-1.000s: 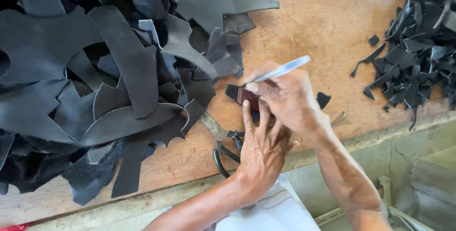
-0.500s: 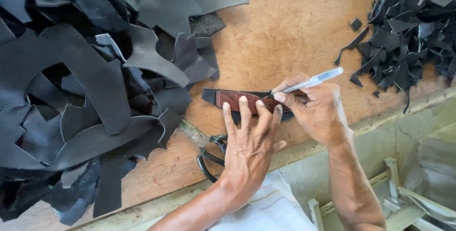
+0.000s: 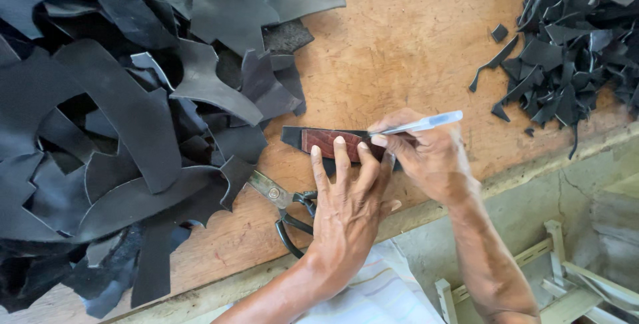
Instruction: The person cuts a black leather piece with shears, then places a patterned template on it to check fit. They pick up another leather piece, align the template again, and use a pen to mark the leather along the template's edge.
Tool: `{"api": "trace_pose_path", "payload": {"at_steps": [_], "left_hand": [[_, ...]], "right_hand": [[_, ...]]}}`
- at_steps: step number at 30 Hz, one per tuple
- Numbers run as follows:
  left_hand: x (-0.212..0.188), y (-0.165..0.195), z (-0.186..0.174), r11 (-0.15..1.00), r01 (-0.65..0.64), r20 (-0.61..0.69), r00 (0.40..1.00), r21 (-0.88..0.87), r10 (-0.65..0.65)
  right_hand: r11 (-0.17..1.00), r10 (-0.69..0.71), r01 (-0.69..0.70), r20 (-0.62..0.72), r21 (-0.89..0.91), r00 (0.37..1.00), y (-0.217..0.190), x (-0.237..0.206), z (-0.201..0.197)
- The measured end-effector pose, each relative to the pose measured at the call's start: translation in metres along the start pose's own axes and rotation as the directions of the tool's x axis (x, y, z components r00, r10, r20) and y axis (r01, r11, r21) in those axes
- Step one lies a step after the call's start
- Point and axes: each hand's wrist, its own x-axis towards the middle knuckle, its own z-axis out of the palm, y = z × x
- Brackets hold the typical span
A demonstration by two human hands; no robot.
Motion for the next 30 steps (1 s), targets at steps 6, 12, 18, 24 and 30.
{"api": "trace_pose_path", "payload": {"at_steps": [6, 12, 18, 24, 30], "left_hand": [[-0.001, 0.000, -0.001, 1.000, -0.003, 0.011, 1.000, -0.002, 0.003], [0.000, 0.002, -0.001, 1.000, 0.006, -0.004, 1.000, -0.016, -0.006], [0.004, 0.001, -0.002, 0.999, 0.014, 0.002, 1.000, -0.044, -0.014], [0.002, 0.002, -0.002, 0.997, 0.015, 0.137, 0.991, -0.079, -0.004], [0.003, 0.002, 0.000, 0.991, 0.012, 0.091, 0.996, -0.131, 0.000]], "right_hand": [[0.988, -0.034, 0.036, 0.018, -0.151, 0.999, 0.000, 0.006, 0.004], [0.986, -0.067, 0.070, 0.024, -0.150, 0.997, -0.012, 0.013, 0.002], [0.995, 0.029, -0.016, 0.133, -0.100, 0.991, -0.023, 0.031, 0.019], [0.997, -0.019, 0.029, 0.150, -0.065, 0.988, -0.031, 0.039, 0.024], [0.996, -0.071, 0.058, 0.224, 0.068, 0.972, -0.027, 0.048, 0.033]]}}
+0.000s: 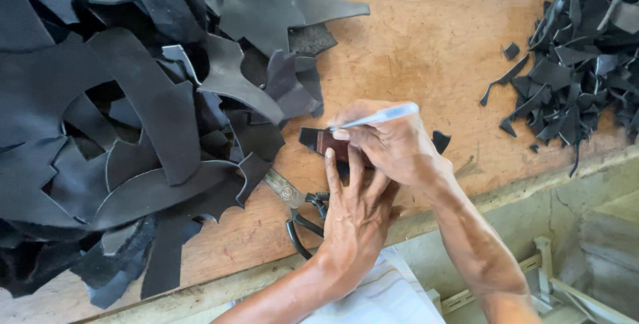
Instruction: The person cuts a black leather piece with shears, then places a patterned template on it to check fit. They pick up another leather piece, align the template again, and use a pen to mark the leather along the template's edge.
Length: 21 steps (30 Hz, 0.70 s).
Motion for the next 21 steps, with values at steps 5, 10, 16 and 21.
{"api": "trace_pose_path", "payload": {"at_steps": [5, 10, 16, 21], "left_hand": [[0.000, 0.001, 0.000, 0.999, 0.011, -0.023, 1.000, -0.031, -0.012], [0.000, 0.000, 0.002, 1.000, 0.017, -0.018, 1.000, -0.006, -0.017], [0.001, 0.000, 0.002, 0.999, 0.020, -0.009, 1.000, 0.031, -0.019], [-0.002, 0.001, -0.001, 0.995, 0.026, -0.085, 0.996, 0.092, -0.018]], "right_hand": [[0.999, 0.047, -0.048, 0.029, 0.027, 0.998, -0.002, 0.003, -0.002], [1.000, -0.005, 0.006, 0.034, -0.021, 0.999, 0.002, 0.004, -0.003], [0.998, 0.036, -0.037, 0.017, 0.060, 0.999, 0.016, -0.006, -0.012], [0.984, 0.070, -0.079, -0.062, -0.159, 0.996, 0.024, -0.036, -0.031]]}}
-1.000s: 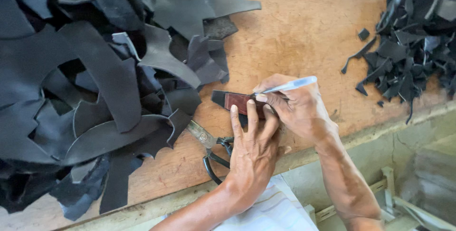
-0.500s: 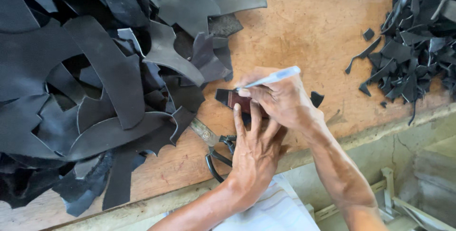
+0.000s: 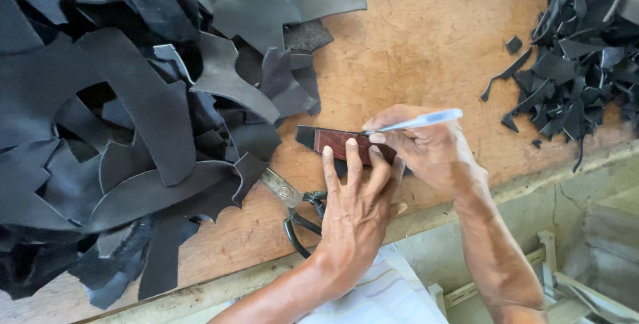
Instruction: The person cuts a black leather piece with shears, then places a patterned template on it to check fit. They pick up another leather piece, align the template again, and use a pen to mark the leather along the template's edge.
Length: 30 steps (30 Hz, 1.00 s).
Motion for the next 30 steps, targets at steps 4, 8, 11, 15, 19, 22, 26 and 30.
{"api": "trace_pose_path", "payload": {"at_steps": [4, 8, 11, 15, 19, 22, 26, 30], "left_hand": [[-0.002, -0.001, -0.001, 0.999, -0.019, -0.025, 0.999, 0.048, 0.020], [-0.002, -0.001, 0.000, 0.999, -0.013, -0.035, 0.999, 0.033, 0.014], [-0.002, -0.001, 0.000, 0.999, -0.016, -0.036, 0.999, 0.047, 0.017], [0.000, 0.000, 0.001, 1.000, -0.007, -0.006, 1.000, 0.016, 0.007], [0.000, 0.001, 0.001, 1.000, -0.009, 0.073, 0.997, -0.018, 0.011], [0.000, 0.000, 0.002, 0.997, -0.007, 0.038, 0.999, -0.075, 0.010], [-0.001, 0.001, 0.004, 0.995, -0.005, 0.000, 1.000, -0.098, 0.005], [-0.001, 0.001, 0.006, 0.993, -0.009, 0.033, 0.999, -0.116, 0.013]], "right_hand": [[0.997, 0.010, -0.016, -0.070, -0.077, 0.998, 0.006, -0.018, -0.008], [0.997, -0.003, -0.003, -0.074, -0.082, 0.997, 0.007, -0.028, -0.011], [0.998, -0.003, -0.002, -0.082, -0.059, 0.997, 0.008, -0.027, -0.010], [0.998, -0.068, 0.068, -0.073, 0.000, 0.995, 0.007, -0.015, -0.001], [0.992, -0.106, 0.108, -0.032, 0.065, 0.994, -0.003, 0.008, 0.015], [0.981, -0.163, 0.159, 0.023, 0.114, 0.986, -0.016, 0.024, 0.023], [0.966, -0.237, 0.230, 0.050, 0.116, 0.970, -0.032, 0.036, 0.025], [0.982, -0.176, 0.170, 0.070, 0.083, 0.982, -0.045, 0.039, 0.023]]}}
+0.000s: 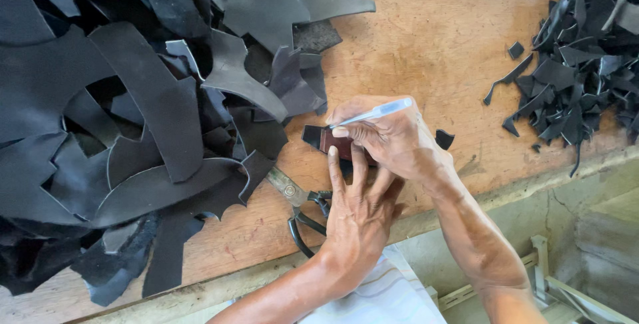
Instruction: The person cuts a black leather piece with shears, then places a patterned template on it to check fit. They pick up another leather piece, align the template again, and use a pen to mark the leather along the template's edge.
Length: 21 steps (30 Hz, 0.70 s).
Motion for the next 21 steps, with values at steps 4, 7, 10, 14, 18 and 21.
{"api": "trace_pose_path", "payload": {"at_steps": [4, 7, 10, 14, 18, 21], "left_hand": [[0.001, -0.001, 0.001, 0.999, -0.001, 0.011, 1.000, 0.036, 0.001], [0.000, -0.002, 0.001, 0.999, -0.007, -0.003, 1.000, 0.041, 0.007], [-0.002, -0.003, 0.000, 0.999, -0.008, -0.020, 1.000, 0.033, 0.009], [-0.002, -0.003, -0.002, 1.000, -0.005, -0.010, 1.000, 0.018, 0.005], [0.000, -0.003, -0.006, 0.999, -0.002, 0.010, 1.000, 0.044, 0.002], [0.000, -0.002, -0.009, 0.998, 0.011, 0.049, 0.999, 0.060, -0.014]], "right_hand": [[1.000, 0.023, -0.024, 0.038, 0.010, 0.999, -0.004, 0.003, -0.002], [0.999, 0.023, -0.022, 0.026, -0.041, 0.999, -0.003, 0.006, -0.002], [0.998, -0.049, 0.050, 0.038, -0.033, 0.998, 0.000, 0.006, -0.003], [1.000, -0.001, 0.001, 0.046, -0.011, 0.999, 0.003, 0.004, -0.002], [0.999, -0.047, 0.048, 0.016, -0.023, 0.999, 0.007, 0.002, -0.003], [0.997, -0.067, 0.068, 0.031, -0.036, 0.997, 0.012, -0.005, -0.011]]}}
